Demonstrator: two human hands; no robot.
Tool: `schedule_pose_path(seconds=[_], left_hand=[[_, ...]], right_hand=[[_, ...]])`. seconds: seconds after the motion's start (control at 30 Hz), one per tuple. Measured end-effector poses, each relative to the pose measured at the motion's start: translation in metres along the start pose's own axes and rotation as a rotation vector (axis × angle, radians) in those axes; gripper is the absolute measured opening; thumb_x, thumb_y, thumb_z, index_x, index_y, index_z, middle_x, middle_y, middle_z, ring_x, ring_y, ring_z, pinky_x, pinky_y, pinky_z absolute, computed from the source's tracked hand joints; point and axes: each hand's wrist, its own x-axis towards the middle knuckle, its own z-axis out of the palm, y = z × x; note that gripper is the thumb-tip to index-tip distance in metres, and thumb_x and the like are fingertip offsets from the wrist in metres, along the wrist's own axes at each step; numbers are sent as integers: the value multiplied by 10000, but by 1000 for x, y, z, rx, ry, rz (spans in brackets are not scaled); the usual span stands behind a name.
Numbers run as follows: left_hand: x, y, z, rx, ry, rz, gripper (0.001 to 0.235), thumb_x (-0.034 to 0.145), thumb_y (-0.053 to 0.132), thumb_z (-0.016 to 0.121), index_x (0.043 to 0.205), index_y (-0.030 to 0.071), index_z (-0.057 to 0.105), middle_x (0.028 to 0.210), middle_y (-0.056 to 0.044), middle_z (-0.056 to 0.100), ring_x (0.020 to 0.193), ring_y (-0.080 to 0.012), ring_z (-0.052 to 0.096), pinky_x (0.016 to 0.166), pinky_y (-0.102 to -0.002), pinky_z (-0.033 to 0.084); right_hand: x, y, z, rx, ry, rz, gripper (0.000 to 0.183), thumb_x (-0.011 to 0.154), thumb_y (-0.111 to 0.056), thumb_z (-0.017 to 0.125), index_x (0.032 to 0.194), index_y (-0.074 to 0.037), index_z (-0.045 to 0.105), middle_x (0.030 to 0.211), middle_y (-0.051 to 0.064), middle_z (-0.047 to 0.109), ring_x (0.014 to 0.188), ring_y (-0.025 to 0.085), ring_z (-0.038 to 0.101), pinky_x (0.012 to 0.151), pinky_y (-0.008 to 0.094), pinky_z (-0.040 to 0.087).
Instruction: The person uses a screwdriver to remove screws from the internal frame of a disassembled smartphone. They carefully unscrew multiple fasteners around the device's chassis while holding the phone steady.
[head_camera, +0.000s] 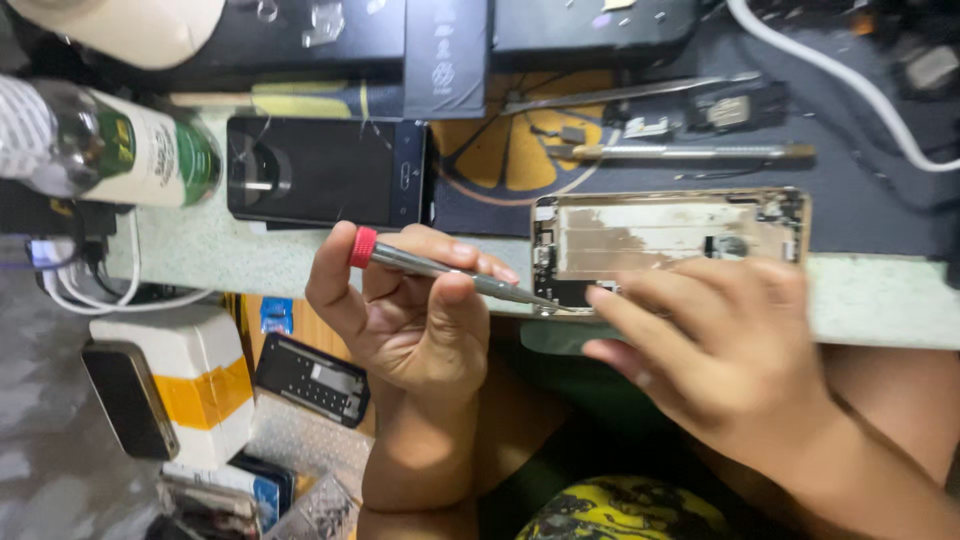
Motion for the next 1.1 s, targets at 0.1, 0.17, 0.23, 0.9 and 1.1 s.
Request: schedule_pose_path(seconds=[0.1, 0.17, 0.23, 0.9, 1.1], left_hand=[[3, -6, 0, -36, 12, 45, 639, 1100, 61, 710, 1564, 177, 287, 1051, -169, 662, 868, -195, 662, 746, -417, 658], [3, -7, -1, -62, 21, 57, 641, 1095, 56, 708, 1564, 170, 287, 1050, -169, 663, 863, -192, 663, 747, -416, 655], [4, -8, -2, -83, 28, 72, 642, 1092, 51, 706, 1564, 163, 286, 1057, -172, 665, 855, -190, 665, 747, -411, 649], [9, -16, -5, -195, 90, 189, 635, 1080, 31, 680, 1562, 125, 277, 1067, -186, 673, 792, -191, 656, 687, -394, 624], [9, -15, -7, -176, 73, 190, 639, 1081, 33, 679, 1560, 123, 266, 1055, -191, 677, 774, -201, 658, 691, -392, 626]], right_hand=[[-1, -1, 9, -115, 1, -42, 352, 861, -211, 763, 1204, -135, 749, 1189, 17, 690, 1040, 222, 629, 888, 431, 406], [-5, -1, 8, -93, -3, -73, 355, 812, -171, 715, 1162, -121, 741, 1170, 44, 695, 1041, 243, 644, 895, 439, 414], [-11, -1, 6, -72, -9, -124, 354, 788, -156, 683, 1136, -114, 734, 1164, 62, 698, 1040, 248, 653, 905, 444, 420], [-74, 39, -44, 361, 50, 9, 242, 851, -88, 684, 1091, -70, 680, 966, 68, 711, 909, 242, 719, 1015, 457, 574], [-100, 56, -47, 819, 30, 383, 276, 887, -11, 516, 1122, -18, 660, 1135, 155, 733, 964, 186, 757, 892, 321, 585]])
